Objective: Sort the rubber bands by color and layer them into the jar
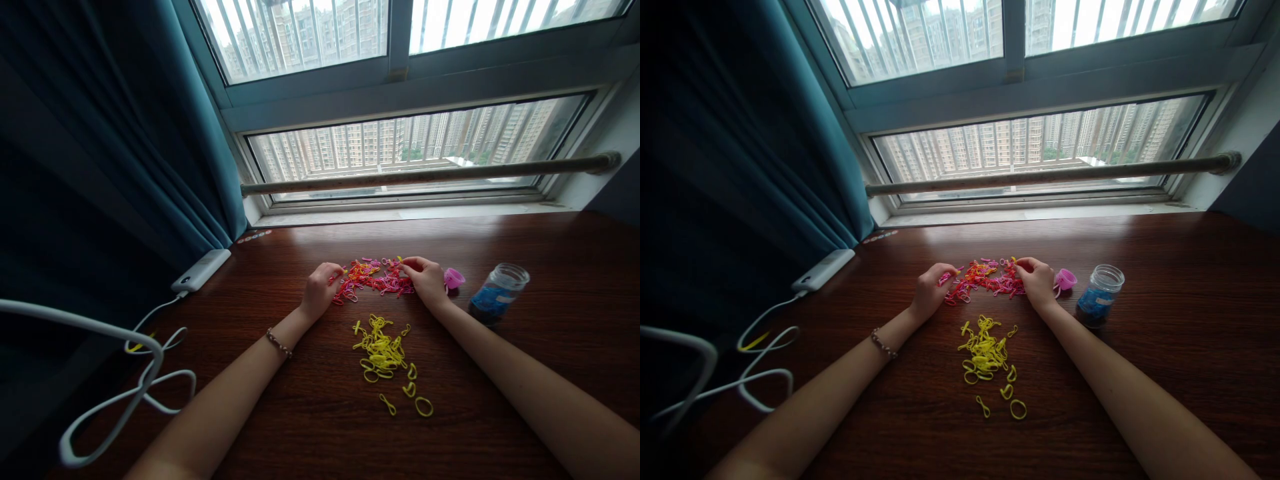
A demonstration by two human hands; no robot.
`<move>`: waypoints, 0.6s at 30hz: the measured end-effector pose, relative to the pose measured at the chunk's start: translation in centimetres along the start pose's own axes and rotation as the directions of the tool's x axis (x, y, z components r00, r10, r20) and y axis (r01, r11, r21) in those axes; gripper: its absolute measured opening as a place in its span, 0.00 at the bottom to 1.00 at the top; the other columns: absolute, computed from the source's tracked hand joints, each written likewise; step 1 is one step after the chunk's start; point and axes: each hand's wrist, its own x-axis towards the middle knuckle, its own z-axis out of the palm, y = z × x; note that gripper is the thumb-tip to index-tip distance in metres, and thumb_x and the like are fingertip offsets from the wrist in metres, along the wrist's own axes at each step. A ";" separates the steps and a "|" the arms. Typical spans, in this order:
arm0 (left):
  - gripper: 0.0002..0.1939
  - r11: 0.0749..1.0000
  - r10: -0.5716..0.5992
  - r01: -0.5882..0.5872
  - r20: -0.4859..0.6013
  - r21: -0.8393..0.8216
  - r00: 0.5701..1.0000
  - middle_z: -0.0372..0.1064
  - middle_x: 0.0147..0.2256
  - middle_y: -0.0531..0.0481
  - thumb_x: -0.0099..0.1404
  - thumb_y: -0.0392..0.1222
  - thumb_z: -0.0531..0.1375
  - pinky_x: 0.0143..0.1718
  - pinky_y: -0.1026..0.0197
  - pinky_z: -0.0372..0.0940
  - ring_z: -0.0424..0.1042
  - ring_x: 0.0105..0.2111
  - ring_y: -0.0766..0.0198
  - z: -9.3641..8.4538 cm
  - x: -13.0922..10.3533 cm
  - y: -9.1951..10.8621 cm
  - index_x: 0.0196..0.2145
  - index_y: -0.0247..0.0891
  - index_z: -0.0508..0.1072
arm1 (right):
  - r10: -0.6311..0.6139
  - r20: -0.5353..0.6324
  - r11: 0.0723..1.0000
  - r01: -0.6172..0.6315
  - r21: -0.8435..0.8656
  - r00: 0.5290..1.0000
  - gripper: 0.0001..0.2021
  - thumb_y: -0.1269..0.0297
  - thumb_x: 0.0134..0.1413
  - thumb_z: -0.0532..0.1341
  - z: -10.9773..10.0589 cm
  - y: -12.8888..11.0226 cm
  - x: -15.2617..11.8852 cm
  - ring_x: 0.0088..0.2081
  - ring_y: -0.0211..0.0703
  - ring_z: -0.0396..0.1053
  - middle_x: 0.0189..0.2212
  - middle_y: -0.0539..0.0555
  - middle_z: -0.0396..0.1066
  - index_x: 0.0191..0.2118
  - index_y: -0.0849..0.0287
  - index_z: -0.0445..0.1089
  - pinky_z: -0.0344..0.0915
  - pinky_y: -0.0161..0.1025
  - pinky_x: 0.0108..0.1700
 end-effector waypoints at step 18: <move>0.09 0.997 0.045 -0.039 0.085 -0.070 0.995 0.71 0.35 0.46 0.59 0.32 0.54 0.44 0.55 0.63 0.69 0.39 0.60 0.0 -0.1 1.2 0.38 0.37 0.69 | -0.063 0.018 0.994 0.061 0.095 0.998 0.10 0.59 0.45 0.62 0.0 -1.6 -0.7 0.31 0.45 0.72 0.29 0.56 0.74 0.32 0.61 0.71 0.68 0.40 0.35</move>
